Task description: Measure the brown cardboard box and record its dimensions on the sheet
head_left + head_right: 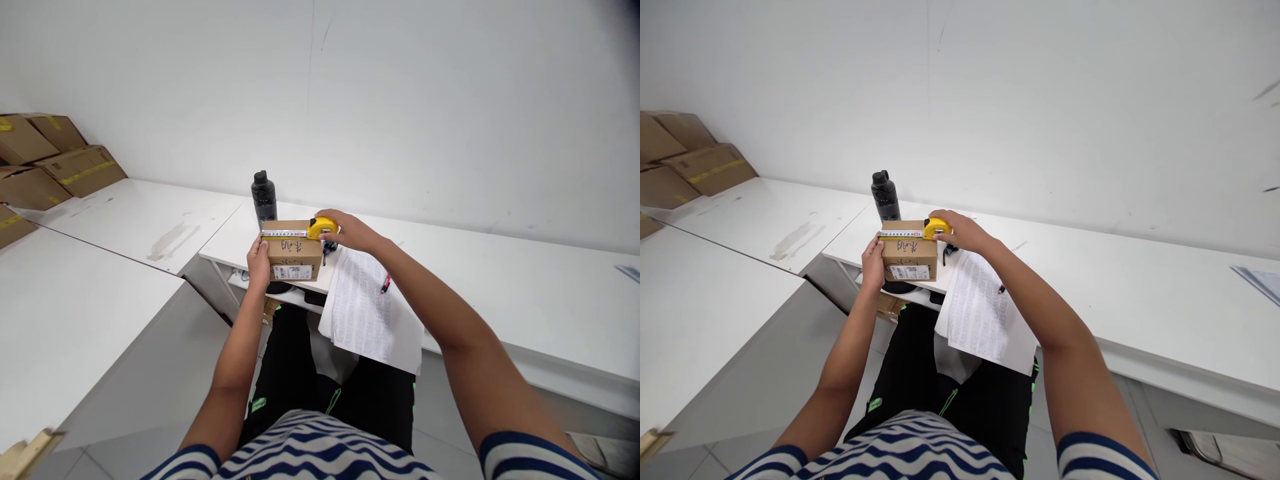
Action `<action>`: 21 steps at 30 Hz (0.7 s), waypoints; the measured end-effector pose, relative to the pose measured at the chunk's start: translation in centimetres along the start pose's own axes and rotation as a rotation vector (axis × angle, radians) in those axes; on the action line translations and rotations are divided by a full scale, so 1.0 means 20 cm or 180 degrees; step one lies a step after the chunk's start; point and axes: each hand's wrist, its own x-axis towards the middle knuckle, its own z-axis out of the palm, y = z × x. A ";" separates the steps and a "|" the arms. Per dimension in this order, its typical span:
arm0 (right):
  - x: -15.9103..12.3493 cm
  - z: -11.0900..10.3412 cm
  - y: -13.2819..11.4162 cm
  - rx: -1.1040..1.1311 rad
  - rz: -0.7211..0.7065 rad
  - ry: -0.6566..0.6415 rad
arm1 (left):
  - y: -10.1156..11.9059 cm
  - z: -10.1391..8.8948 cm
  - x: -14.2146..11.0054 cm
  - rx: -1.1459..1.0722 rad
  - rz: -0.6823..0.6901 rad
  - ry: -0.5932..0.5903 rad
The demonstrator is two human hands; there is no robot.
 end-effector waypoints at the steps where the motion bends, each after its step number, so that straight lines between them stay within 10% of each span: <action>1: 0.00 0.00 0.00 -0.0002 0.0002 -0.0002 | 0.00 0.00 0.00 0.0009 -0.0004 0.0000; 21: -0.01 -0.01 -0.01 -0.0015 0.0054 -0.0040 | 0.02 0.00 -0.01 0.0294 0.0094 -0.0019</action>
